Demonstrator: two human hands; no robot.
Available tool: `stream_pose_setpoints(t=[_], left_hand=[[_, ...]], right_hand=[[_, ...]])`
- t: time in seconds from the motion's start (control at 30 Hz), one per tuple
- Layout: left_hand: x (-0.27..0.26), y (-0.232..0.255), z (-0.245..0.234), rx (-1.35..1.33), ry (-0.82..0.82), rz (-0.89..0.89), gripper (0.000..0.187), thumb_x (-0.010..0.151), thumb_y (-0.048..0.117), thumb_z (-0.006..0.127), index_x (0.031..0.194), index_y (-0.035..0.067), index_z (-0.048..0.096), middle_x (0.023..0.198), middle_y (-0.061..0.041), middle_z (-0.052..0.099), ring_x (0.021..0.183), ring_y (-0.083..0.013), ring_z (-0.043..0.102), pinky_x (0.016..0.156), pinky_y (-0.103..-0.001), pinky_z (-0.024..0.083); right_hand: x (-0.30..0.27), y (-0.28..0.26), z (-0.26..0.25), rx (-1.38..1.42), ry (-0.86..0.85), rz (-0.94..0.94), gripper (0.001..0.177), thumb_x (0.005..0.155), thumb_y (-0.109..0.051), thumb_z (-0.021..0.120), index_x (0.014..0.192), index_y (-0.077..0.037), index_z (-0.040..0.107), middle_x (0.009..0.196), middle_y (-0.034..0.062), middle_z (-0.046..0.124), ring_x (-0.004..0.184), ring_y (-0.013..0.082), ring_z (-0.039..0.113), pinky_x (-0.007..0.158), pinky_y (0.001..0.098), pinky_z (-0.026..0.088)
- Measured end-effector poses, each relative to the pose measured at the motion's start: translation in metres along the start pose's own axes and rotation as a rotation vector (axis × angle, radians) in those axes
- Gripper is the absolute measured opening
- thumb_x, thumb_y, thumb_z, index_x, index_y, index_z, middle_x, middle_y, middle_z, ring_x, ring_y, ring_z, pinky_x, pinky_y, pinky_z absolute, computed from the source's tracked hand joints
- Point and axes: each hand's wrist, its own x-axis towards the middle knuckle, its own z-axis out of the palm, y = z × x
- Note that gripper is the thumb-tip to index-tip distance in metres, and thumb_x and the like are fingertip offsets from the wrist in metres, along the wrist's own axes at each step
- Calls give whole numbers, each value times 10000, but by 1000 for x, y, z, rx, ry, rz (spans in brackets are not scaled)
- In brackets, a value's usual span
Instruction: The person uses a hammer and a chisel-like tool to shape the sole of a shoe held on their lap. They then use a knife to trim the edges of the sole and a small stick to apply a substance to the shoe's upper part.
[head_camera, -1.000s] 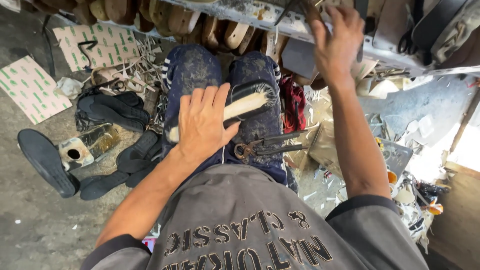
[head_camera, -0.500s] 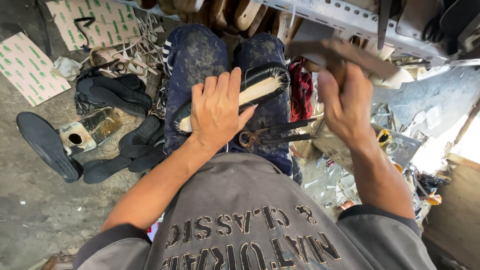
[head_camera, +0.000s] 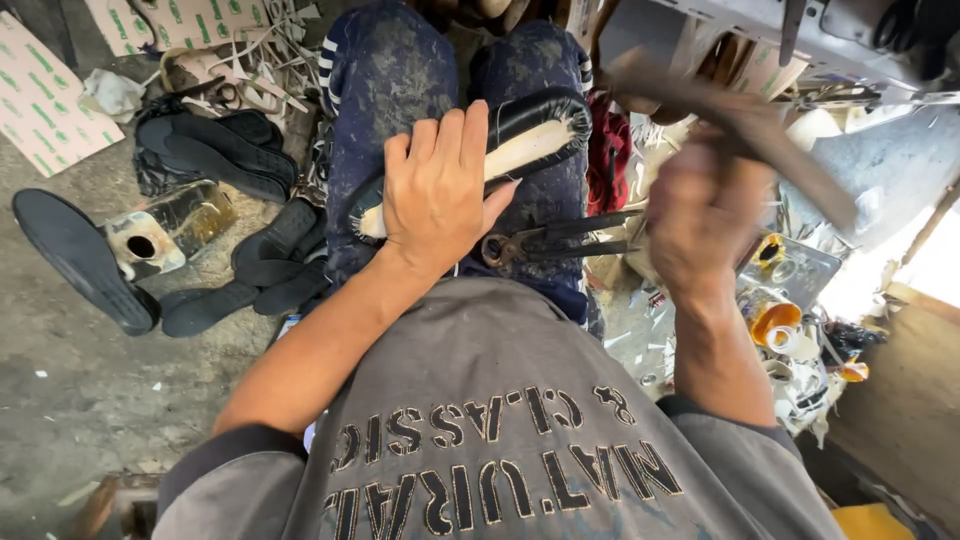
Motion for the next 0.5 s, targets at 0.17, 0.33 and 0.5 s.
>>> stream_pose_setpoints(t=[0.17,0.33,0.5], left_hand=[[5,-8,-6,-38,-7,12,902,659,575,921,1303,27,607,993,-91,599,839,-254,575,753,-401,428],[4,-7,-7,-35,-1,7,885,664,576,939,1280,32,609,977,-82,593,836,-234,570,750,-373,404],[1,-8,0,-98,-25,-33,890,642,601,899,1273,42,613,947,-71,569,814,-252,558,722,-397,409]], right_hand=[[10,-4,7,129,157,150,206,1056,-100,565,966,66,646,614,113,569,593,330,606,638,407,500],[-4,-41,25,141,223,190,265,1070,-90,533,889,74,635,541,85,544,460,231,543,565,351,479],[-3,-38,37,81,171,224,345,1051,-130,613,737,10,639,557,128,557,489,270,550,578,374,480]])
